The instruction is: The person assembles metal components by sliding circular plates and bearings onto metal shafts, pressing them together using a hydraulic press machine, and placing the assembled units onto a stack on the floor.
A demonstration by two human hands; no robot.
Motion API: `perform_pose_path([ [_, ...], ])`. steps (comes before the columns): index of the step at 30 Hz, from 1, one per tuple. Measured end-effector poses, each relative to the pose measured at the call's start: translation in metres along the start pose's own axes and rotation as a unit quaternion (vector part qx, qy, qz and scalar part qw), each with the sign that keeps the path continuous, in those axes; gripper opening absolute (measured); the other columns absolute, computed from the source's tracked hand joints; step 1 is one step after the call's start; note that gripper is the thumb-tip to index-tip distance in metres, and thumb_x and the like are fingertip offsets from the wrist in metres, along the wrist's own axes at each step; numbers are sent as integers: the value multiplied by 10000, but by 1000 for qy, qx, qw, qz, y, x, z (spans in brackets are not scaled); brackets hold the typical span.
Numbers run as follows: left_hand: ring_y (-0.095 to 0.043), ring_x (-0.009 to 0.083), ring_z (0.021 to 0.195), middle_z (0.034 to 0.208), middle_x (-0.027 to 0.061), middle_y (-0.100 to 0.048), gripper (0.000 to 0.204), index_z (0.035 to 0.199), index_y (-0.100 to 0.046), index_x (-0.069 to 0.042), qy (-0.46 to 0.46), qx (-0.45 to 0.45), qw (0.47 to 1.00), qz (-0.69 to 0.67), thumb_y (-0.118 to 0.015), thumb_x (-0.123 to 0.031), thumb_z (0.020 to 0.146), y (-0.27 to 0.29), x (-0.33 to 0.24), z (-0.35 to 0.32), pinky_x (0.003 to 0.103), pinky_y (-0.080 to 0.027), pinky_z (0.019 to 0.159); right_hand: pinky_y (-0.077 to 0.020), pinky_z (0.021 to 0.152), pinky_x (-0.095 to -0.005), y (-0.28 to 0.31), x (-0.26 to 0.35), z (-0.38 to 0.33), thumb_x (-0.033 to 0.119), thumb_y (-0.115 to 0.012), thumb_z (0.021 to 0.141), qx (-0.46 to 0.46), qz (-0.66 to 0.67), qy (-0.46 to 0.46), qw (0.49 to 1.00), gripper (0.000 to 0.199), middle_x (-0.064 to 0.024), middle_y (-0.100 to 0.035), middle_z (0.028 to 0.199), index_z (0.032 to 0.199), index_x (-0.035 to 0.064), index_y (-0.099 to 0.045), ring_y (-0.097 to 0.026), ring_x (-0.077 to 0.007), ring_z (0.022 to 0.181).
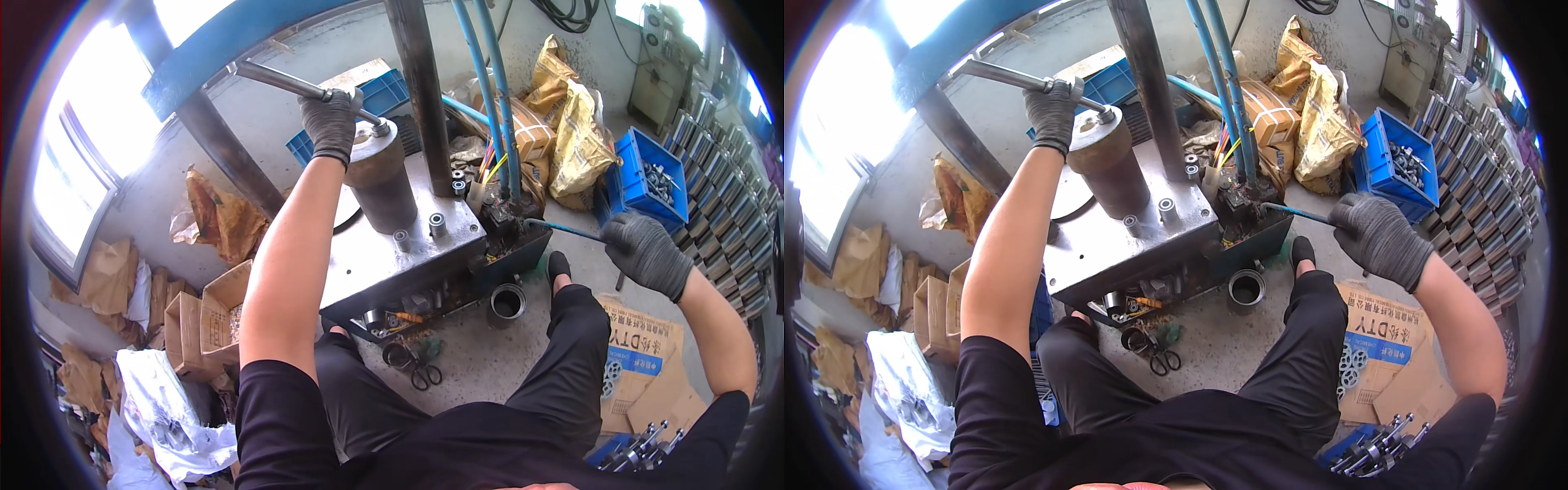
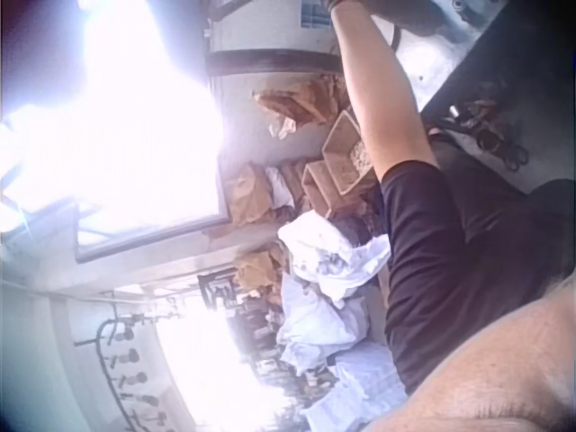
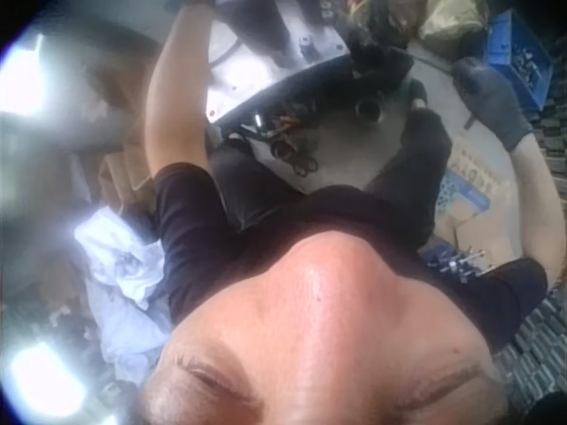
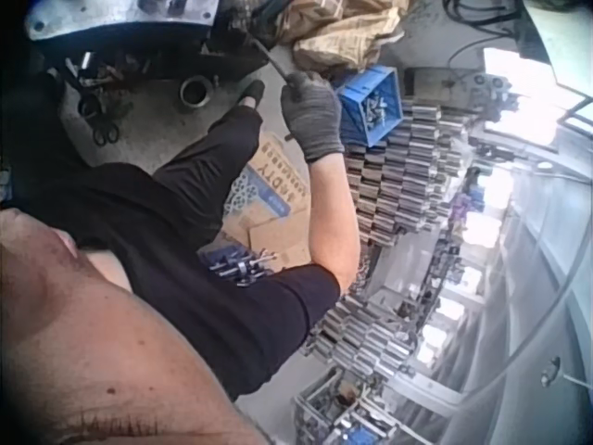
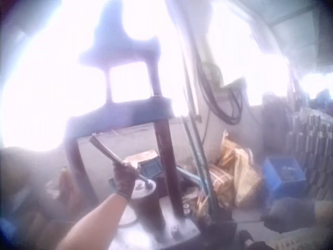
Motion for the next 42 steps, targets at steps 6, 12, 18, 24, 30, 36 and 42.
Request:
perform_pose_path([
  [6,-537,105,648,738,17,-546,305,832,-504,-39,-18,34,998,-57,-806,6,817,2,12,21,282,-516,569,-533,785,-456,74,11,52,93,-703,899,-334,-82,44,938,112,-142,-665,921,975,57,-629,-661,-358,861],
  [12,-611,122,645,716,34,-568,233,802,-508,-36,-15,47,999,1,-729,23,849,-11,3,18,296,-561,552,-582,837,-454,95,-50,132,393,-702,968,-385,-77,-55,918,355,-174,-720,1020,1106,65,-695,-719,-368,945],
  [18,-654,174,689,770,77,-625,242,905,-538,-3,-1,49,999,24,-749,-91,824,-11,3,24,332,-574,637,-609,848,-429,86,-84,166,495,-679,973,-312,-95,-151,933,490,-155,-781,1023,1279,114,-714,-757,-323,954],
  [24,-696,220,771,829,111,-674,406,1032,-560,16,17,76,985,151,-800,-189,775,-22,-9,24,383,-591,749,-608,879,-422,77,-108,160,432,-676,972,-293,-18,-176,940,441,-114,-795,984,1281,120,-721,-764,-293,935],
  [30,-726,242,804,851,132,-693,425,1069,-557,26,18,92,967,238,-798,-178,784,-27,-24,21,380,-599,767,-594,867,-416,83,-104,146,262,-677,958,-311,-31,-172,934,327,-149,-769,1038,1231,89,-727,-748,-309,909],
  [36,-759,250,836,852,156,-715,382,1085,-569,40,6,106,962,251,-776,-155,829,-37,-48,13,369,-622,806,-579,862,-438,82,-100,138,224,-648,968,-310,-30,-180,933,285,-198,-742,1032,1199,79,-727,-728,-351,917],
  [42,-775,355,919,911,247,-756,346,1085,-640,59,-29,173,930,322,-707,-195,860,-63,-43,30,418,-618,855,-586,877,-447,82,-59,100,192,-637,956,-349,-9,-100,932,263,-212,-748,984,1165,51,-712,-732,-364,929],
])
Point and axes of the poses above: each hand's wrist, its own z-axis towards the middle knuckle, its own y-axis out of the back of the hand, x = y × z, the point moved 10 cm from there along z, towards the middle knuckle
